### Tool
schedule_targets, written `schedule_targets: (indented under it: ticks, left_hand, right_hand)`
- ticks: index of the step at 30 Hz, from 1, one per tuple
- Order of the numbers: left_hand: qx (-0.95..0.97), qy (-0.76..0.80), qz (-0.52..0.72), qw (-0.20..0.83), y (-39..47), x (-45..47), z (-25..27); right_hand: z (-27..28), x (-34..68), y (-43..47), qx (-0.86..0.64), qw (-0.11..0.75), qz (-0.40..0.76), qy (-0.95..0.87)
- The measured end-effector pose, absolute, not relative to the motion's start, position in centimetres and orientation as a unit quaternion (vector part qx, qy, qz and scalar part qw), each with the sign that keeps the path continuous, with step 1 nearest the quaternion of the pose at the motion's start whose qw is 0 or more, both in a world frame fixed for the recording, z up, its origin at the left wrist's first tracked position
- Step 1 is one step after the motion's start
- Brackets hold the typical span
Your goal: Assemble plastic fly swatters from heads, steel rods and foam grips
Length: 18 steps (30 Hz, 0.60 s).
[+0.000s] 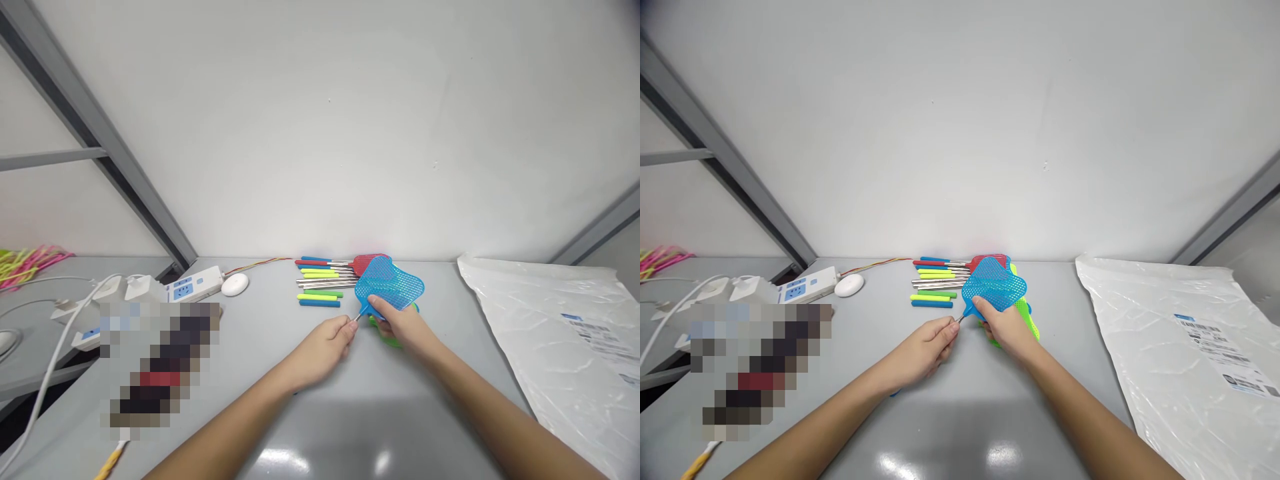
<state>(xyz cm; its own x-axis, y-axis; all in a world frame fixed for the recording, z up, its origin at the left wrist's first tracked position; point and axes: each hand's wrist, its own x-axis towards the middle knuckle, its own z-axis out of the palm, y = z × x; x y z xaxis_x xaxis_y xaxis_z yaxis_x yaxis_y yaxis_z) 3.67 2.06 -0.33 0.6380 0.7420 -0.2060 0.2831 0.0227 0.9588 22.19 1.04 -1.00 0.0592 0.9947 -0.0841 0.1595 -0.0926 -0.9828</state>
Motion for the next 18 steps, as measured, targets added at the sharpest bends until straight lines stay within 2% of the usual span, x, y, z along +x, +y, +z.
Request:
schedule_targets:
  ticks: [3, 6, 12, 18]
  left_hand:
    - [0.61, 0.354, 0.171, 0.688, 2.2, 3.6, -0.3]
    - [0.565, 0.3, 0.168, 0.75, 2.3, 3.4, 0.0]
    - [0.495, 0.265, 0.172, 0.809, 1.7, 3.4, 0.4]
    - [0.479, 0.279, 0.141, 0.82, 1.5, 3.4, 0.5]
  right_hand:
    - [-0.7, 22.1, 0.9, -0.513, 0.489, 0.544, -0.448]
    - [-0.5, 22.1, 0.7, -0.488, 0.521, 0.539, -0.448]
    - [-0.9, 21.0, 0.1, -0.481, 0.458, 0.479, -0.573]
    - [-1.4, 20.4, 0.1, -0.482, 0.492, 0.501, -0.525]
